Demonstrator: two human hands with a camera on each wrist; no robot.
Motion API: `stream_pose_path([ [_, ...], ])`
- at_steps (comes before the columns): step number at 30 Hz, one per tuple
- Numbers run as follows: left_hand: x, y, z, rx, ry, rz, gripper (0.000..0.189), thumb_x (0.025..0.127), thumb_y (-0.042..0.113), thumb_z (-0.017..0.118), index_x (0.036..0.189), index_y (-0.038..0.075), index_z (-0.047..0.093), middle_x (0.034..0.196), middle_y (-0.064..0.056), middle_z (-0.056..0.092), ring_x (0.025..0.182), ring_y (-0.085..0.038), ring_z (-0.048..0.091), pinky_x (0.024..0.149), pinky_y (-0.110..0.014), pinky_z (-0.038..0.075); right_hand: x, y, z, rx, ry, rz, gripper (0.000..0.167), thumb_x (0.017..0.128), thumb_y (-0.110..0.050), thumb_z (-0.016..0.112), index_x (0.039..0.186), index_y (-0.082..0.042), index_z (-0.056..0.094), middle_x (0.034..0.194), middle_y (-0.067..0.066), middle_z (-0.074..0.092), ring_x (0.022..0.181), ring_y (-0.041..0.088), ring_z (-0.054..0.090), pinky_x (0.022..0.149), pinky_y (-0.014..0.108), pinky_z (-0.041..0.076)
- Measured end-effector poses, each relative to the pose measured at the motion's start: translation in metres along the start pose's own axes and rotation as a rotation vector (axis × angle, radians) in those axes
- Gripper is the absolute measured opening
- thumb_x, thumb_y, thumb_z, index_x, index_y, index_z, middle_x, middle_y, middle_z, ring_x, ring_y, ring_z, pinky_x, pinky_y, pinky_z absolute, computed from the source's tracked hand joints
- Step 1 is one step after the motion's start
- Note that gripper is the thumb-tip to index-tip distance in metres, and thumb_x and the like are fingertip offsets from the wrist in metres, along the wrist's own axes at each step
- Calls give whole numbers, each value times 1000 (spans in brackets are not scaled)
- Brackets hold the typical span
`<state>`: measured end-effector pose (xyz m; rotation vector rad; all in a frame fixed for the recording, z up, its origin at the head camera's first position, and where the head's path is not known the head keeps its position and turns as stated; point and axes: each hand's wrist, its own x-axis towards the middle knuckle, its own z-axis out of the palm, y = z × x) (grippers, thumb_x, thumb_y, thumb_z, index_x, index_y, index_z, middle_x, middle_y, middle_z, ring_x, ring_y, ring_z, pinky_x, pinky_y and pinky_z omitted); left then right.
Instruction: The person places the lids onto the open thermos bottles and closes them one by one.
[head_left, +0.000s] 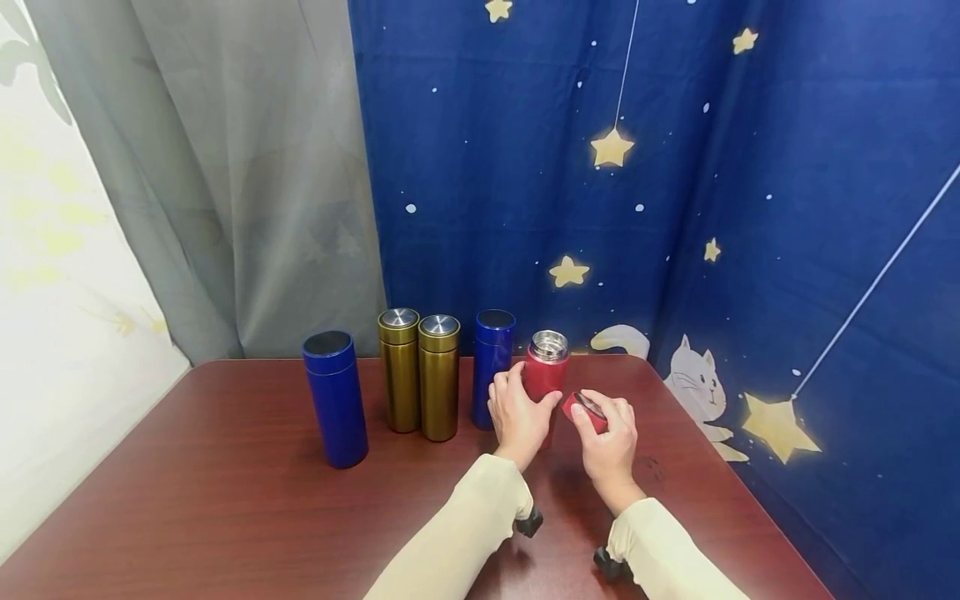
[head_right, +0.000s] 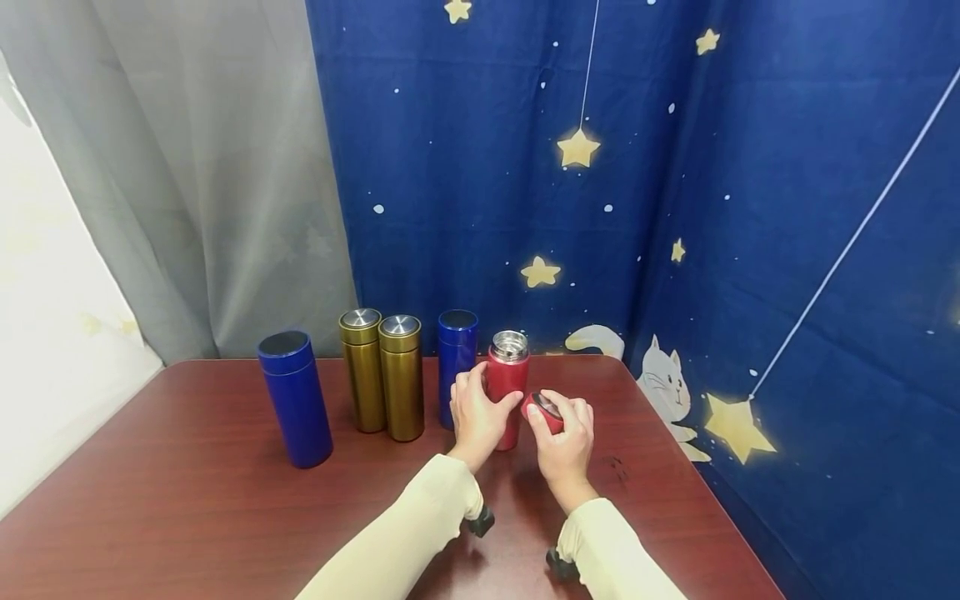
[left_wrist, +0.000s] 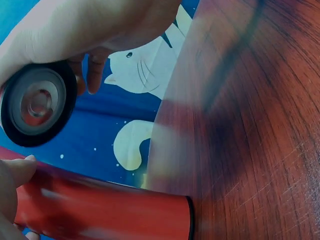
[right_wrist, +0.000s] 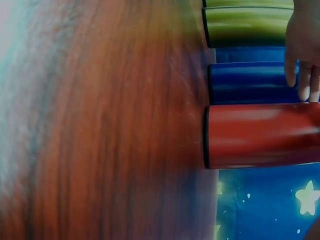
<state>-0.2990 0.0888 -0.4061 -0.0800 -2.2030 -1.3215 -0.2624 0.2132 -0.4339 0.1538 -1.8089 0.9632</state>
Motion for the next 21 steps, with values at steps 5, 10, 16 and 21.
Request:
stream_pose_path([
  [5,2,-4,-3,-129,-34,-30,68,70,29,89,128,13,57,119,-7,65,107,-26,60,93,-43,49,3,-2,0,14,-2,3,24,81,-15,75,104,-10,74,90,11,60,89,25,52,71,32,42],
  [10,4,-6,-10,-163,-80,-36,67,69,29,90,126,15,58,112,-6,69,99,-25,66,85,-42,53,6,-4,-2,20,-24,-18,27,80,-16,75,106,-9,73,91,10,61,90,24,52,72,31,43],
  [16,1,-7,-18,-150,-162,-37,71,69,34,89,129,15,57,116,-6,69,103,-26,66,87,-44,53,8,-7,-7,30,-43,-31,28,80,-17,74,107,-9,73,92,11,61,92,24,51,72,31,42],
  [21,-1,-9,-23,-138,-184,0,72,69,36,89,130,15,57,116,-6,69,104,-25,66,87,-43,53,10,-11,-7,57,-29,-67,28,81,-17,72,107,-7,73,91,13,60,90,25,50,72,29,41],
])
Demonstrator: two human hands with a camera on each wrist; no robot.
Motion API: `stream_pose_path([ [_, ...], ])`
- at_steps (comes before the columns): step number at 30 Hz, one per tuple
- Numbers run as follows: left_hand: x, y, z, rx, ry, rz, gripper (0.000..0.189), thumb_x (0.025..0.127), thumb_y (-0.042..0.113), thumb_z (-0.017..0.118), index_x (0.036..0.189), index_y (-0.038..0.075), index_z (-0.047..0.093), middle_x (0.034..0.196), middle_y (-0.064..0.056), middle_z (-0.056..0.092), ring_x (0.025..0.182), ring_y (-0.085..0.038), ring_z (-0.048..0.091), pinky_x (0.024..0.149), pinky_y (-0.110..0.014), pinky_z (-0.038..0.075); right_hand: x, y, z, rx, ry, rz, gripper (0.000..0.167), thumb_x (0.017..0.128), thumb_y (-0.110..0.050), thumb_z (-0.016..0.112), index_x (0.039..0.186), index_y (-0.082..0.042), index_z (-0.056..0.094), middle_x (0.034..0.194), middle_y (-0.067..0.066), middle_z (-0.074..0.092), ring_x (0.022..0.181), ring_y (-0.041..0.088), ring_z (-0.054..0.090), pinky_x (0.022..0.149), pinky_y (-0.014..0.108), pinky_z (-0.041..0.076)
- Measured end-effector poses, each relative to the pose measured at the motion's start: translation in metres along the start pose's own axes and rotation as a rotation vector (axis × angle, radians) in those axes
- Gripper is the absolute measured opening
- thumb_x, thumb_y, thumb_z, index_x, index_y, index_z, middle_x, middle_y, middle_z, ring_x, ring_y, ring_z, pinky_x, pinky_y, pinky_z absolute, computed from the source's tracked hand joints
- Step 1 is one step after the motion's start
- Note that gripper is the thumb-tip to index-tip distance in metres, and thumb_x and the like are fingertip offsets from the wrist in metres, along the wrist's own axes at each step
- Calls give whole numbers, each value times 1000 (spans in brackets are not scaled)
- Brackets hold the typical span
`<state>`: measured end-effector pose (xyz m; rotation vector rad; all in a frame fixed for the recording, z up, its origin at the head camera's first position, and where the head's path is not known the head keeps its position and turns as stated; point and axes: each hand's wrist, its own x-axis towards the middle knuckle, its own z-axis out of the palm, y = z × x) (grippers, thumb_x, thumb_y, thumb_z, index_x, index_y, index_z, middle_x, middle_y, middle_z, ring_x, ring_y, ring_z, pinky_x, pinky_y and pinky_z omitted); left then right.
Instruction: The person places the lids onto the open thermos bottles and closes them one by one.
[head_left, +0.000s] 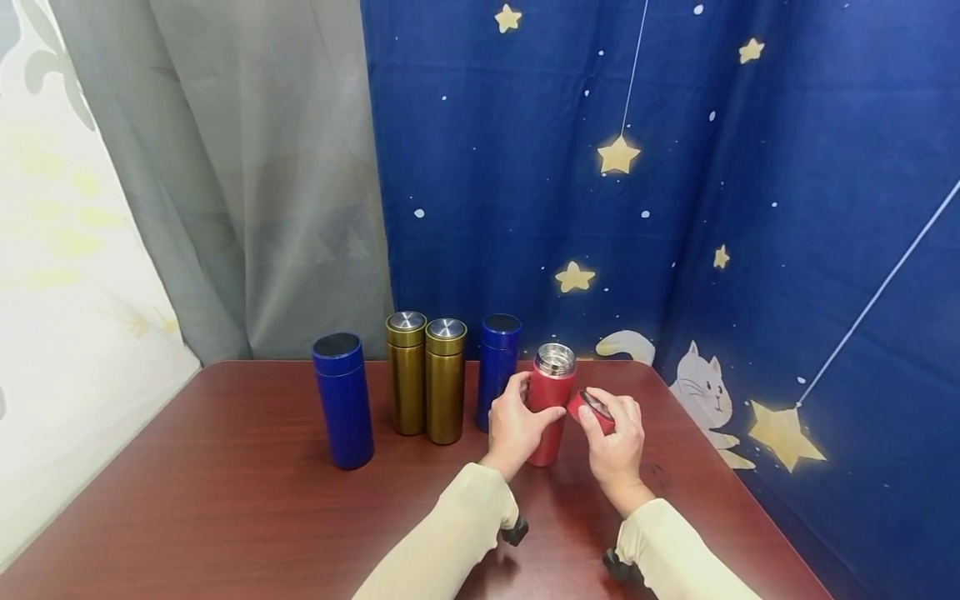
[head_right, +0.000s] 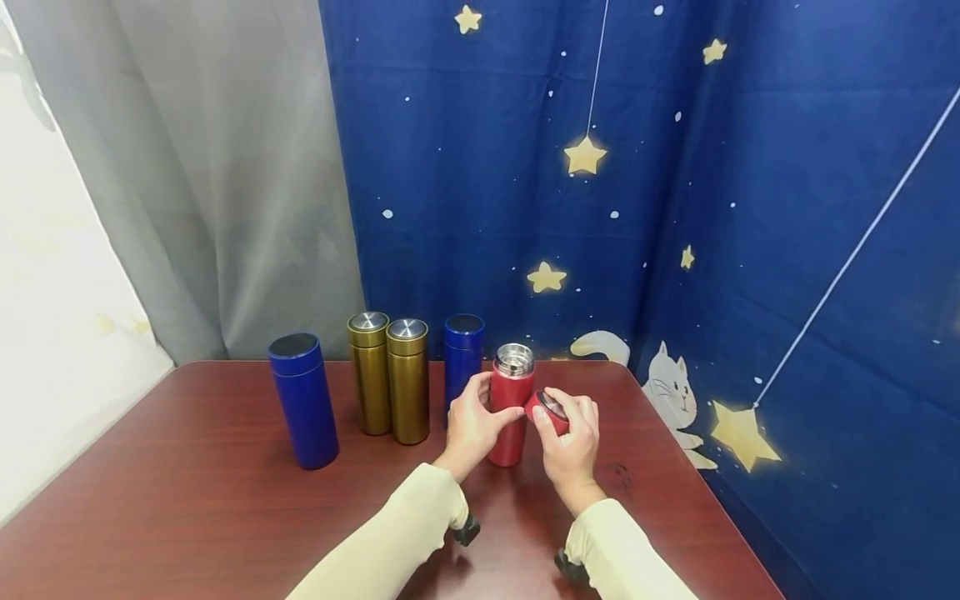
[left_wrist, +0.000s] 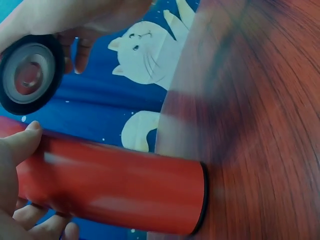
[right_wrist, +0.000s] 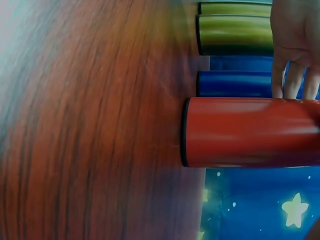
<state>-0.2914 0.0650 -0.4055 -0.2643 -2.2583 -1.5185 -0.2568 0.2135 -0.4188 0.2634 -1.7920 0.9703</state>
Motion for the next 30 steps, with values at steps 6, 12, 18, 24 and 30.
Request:
stream_pose_path([
  [6,-1,-1,-7,24,-53,51,75,70,37,88,135,16,57,115,-3,69,99,-21,67,85,-40,54,9,-28,0,78,80,-86,25,79,-5,66,102,3,71,86,21,58,86,30,49,72,20,36],
  [12,-2,0,-17,1,-116,49,79,70,39,88,138,16,55,117,-4,69,100,-21,67,85,-38,55,17,-48,-1,136,98,-133,24,77,-1,62,96,10,69,81,27,56,80,36,46,71,23,35],
  [18,-1,-3,-28,-34,-181,65,80,70,40,88,138,15,55,117,-4,68,101,-19,68,84,-35,55,22,-51,0,160,116,-156,24,77,-3,59,93,11,69,77,26,56,77,37,45,70,27,34],
  [24,-1,-8,-36,-81,-245,54,81,71,40,87,140,15,54,119,-3,68,100,-19,68,83,-33,55,26,-56,1,175,124,-151,25,77,-2,59,94,12,69,79,27,56,78,35,46,71,27,34],
  [30,0,-8,-42,-122,-288,47,82,71,36,88,141,12,53,119,-6,67,101,-21,68,83,-34,55,30,-61,4,206,158,-154,26,80,-5,58,96,13,68,80,29,54,81,36,45,73,26,34],
])
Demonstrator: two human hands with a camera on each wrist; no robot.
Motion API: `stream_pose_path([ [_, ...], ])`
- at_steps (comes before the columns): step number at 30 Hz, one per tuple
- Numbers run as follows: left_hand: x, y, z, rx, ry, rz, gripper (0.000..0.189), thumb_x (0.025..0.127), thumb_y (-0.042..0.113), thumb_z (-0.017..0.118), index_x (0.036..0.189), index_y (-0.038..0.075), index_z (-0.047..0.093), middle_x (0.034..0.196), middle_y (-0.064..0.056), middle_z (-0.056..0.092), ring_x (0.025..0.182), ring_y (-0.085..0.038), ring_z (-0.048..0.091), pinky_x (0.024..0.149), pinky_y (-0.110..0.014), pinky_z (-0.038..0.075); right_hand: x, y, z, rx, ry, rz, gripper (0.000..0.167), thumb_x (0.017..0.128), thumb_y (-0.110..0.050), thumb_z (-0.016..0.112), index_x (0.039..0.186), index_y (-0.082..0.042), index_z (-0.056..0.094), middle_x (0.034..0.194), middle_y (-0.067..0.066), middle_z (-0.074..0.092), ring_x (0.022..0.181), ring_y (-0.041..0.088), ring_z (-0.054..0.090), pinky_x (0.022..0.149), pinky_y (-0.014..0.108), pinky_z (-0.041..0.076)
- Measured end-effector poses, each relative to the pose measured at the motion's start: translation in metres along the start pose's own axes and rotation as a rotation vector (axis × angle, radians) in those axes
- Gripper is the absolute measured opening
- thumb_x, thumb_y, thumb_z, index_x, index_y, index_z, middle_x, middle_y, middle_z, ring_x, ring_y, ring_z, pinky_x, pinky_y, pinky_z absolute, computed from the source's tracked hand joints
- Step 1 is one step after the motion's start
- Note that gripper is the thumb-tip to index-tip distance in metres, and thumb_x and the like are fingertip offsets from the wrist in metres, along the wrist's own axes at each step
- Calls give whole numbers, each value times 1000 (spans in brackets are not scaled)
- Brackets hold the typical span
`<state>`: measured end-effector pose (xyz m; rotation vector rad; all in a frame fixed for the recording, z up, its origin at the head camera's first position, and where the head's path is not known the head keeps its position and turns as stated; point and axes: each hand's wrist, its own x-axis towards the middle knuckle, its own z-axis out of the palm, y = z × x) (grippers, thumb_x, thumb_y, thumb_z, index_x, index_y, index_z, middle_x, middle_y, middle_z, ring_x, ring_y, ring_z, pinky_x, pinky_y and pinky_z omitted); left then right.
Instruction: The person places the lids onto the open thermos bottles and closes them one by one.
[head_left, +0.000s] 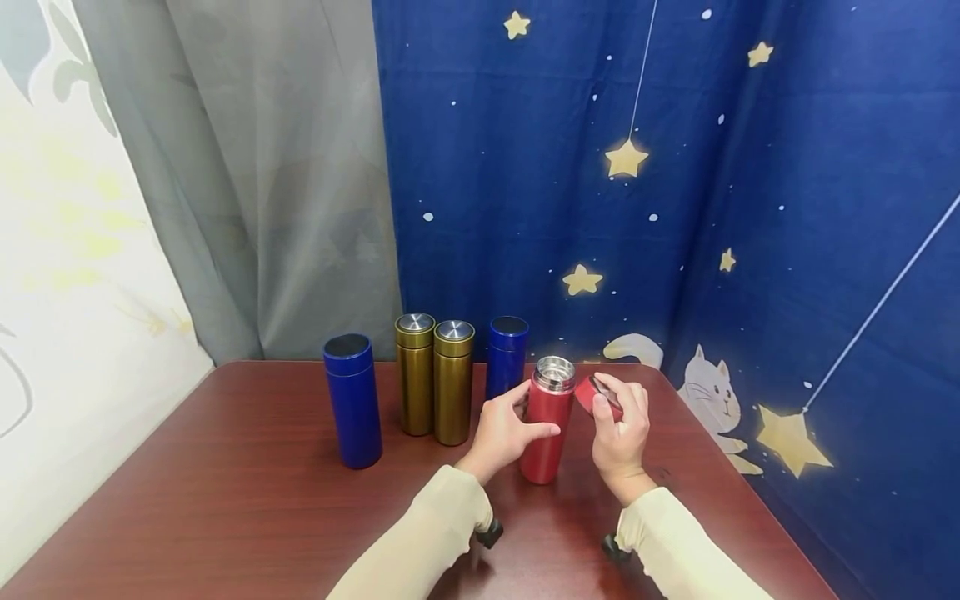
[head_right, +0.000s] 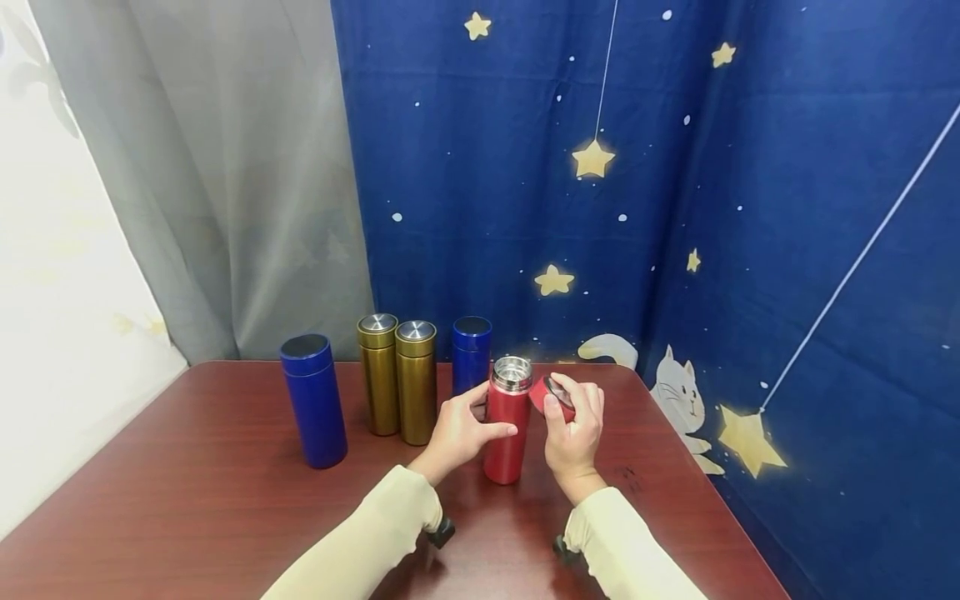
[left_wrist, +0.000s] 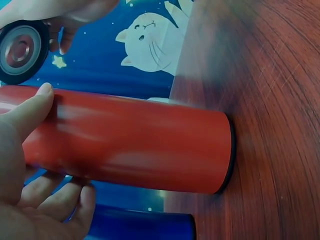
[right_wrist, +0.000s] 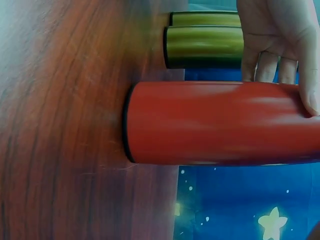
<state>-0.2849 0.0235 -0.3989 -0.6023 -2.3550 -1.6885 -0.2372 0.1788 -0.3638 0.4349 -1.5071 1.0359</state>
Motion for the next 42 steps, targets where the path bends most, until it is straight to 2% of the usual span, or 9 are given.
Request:
stream_pose_path([
  [9,-3,2,-6,-15,-43,-47,84,71,35,88,142,9,51,123,-8,65,103,-23,67,83,-36,56,7,-3,6,18,33,-2,28,84,-8,58,97,15,67,80,31,54,82,36,45,73,24,35],
  [12,-5,1,-7,-18,-47,-41,85,71,36,88,142,9,51,123,-7,65,102,-22,67,82,-35,56,10,-4,7,15,33,5,28,83,-6,57,97,15,67,81,31,54,82,36,45,73,23,35],
  [19,-12,-1,-9,-31,-50,-43,83,70,37,88,141,10,52,121,-6,67,100,-19,68,81,-34,56,12,-7,12,28,30,23,27,85,-8,57,98,14,67,84,31,55,85,26,47,73,19,37],
  [24,-16,-1,-10,-39,-49,-22,83,71,36,88,140,8,53,118,-8,68,98,-20,69,80,-35,57,14,-12,18,46,4,41,28,85,-8,58,101,13,66,88,31,56,88,28,48,76,17,39],
  [28,-17,0,-10,-43,-53,-13,82,71,35,88,140,9,53,114,-7,69,96,-19,69,79,-35,57,16,-16,20,55,-57,82,30,82,-3,58,107,13,63,92,30,54,90,26,50,78,15,41],
  [33,-18,1,-10,-48,-57,-8,80,71,33,88,140,10,54,114,-7,69,97,-20,69,80,-34,57,23,-17,20,64,-189,139,31,82,4,63,111,11,62,99,29,55,93,27,54,81,13,43],
  [37,-18,1,-11,-48,-56,-7,79,71,33,88,140,11,54,115,-7,69,98,-21,69,79,-35,57,27,-12,19,57,-275,134,31,82,3,67,113,7,64,106,24,59,99,29,55,85,15,44],
  [42,-17,0,-11,-41,-56,0,79,71,33,88,139,11,55,114,-7,70,97,-20,69,79,-34,57,30,-14,20,78,-324,119,33,81,6,67,114,7,63,111,24,59,104,29,55,90,17,44],
])
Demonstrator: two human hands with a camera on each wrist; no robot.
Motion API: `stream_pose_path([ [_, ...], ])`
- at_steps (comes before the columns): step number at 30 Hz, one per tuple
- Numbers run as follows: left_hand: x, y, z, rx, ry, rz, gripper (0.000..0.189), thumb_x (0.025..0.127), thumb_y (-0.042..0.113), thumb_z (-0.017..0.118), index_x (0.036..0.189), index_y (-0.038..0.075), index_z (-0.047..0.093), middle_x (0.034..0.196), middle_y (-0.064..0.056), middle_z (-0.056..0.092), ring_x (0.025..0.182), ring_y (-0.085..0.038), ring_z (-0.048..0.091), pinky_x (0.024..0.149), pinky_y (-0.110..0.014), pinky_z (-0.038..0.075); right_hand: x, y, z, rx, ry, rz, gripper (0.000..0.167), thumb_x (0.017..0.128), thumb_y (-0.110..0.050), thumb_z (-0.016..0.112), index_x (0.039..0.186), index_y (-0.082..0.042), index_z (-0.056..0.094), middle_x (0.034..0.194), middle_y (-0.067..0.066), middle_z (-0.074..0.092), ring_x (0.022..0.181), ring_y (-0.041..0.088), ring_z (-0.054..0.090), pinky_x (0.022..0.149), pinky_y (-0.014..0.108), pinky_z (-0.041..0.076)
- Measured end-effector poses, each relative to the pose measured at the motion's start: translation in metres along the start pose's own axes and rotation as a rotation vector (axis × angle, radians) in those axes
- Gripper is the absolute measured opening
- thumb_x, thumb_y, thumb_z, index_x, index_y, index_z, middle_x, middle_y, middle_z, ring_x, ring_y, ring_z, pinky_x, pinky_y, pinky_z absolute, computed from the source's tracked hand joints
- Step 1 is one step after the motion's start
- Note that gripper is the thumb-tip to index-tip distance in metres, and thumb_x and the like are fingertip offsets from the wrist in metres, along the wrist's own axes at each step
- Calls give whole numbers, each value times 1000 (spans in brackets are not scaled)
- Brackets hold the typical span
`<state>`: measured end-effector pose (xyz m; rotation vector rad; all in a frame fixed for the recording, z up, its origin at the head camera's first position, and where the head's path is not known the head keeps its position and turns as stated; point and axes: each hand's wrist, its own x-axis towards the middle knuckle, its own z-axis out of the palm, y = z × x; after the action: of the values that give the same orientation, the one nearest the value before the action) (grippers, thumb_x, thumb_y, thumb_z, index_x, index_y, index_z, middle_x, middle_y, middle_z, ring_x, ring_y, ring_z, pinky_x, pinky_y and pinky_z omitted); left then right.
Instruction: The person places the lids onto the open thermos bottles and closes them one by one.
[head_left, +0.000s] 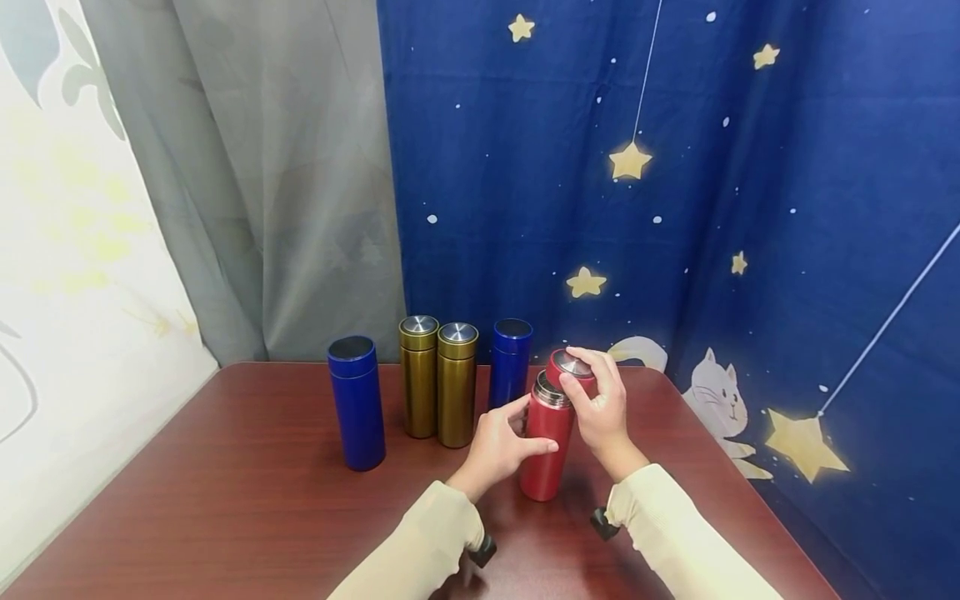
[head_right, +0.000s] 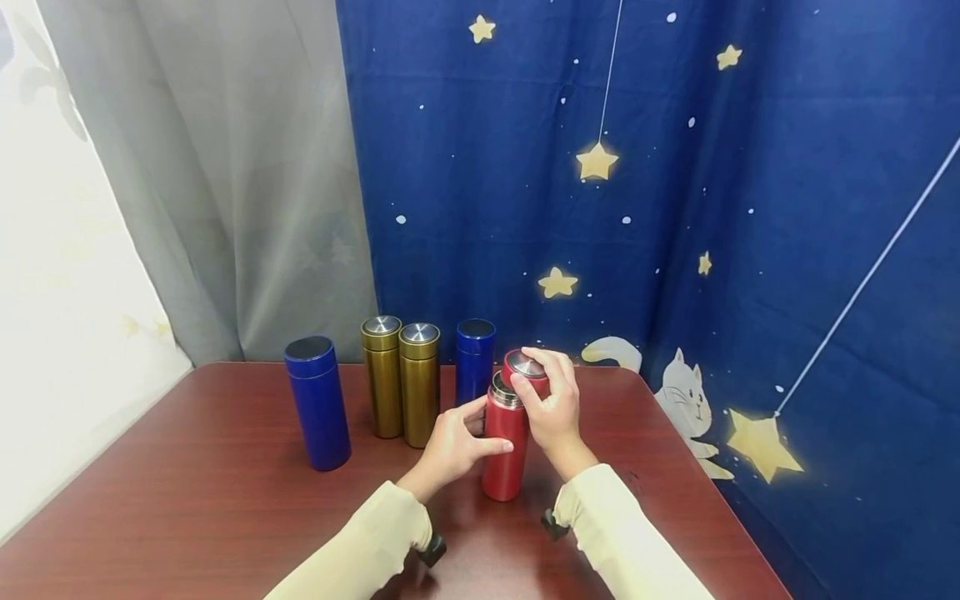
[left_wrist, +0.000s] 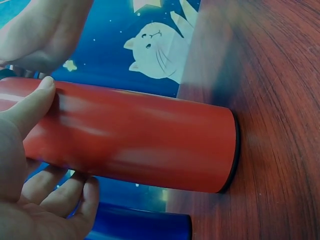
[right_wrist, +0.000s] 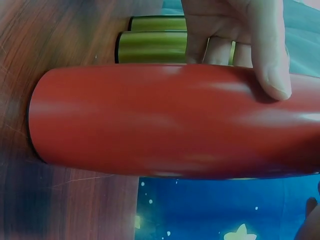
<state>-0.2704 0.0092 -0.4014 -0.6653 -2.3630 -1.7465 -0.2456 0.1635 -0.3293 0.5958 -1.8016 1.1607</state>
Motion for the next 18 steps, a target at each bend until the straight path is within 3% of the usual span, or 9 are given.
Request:
stream_pose_path([
  [18,0,2,-2,-23,-32,9,77,72,29,88,138,8,55,116,-7,69,99,-19,69,80,-33,56,5,-7,1,115,-148,74,31,83,8,66,114,7,63,118,25,59,114,28,53,96,21,43],
])
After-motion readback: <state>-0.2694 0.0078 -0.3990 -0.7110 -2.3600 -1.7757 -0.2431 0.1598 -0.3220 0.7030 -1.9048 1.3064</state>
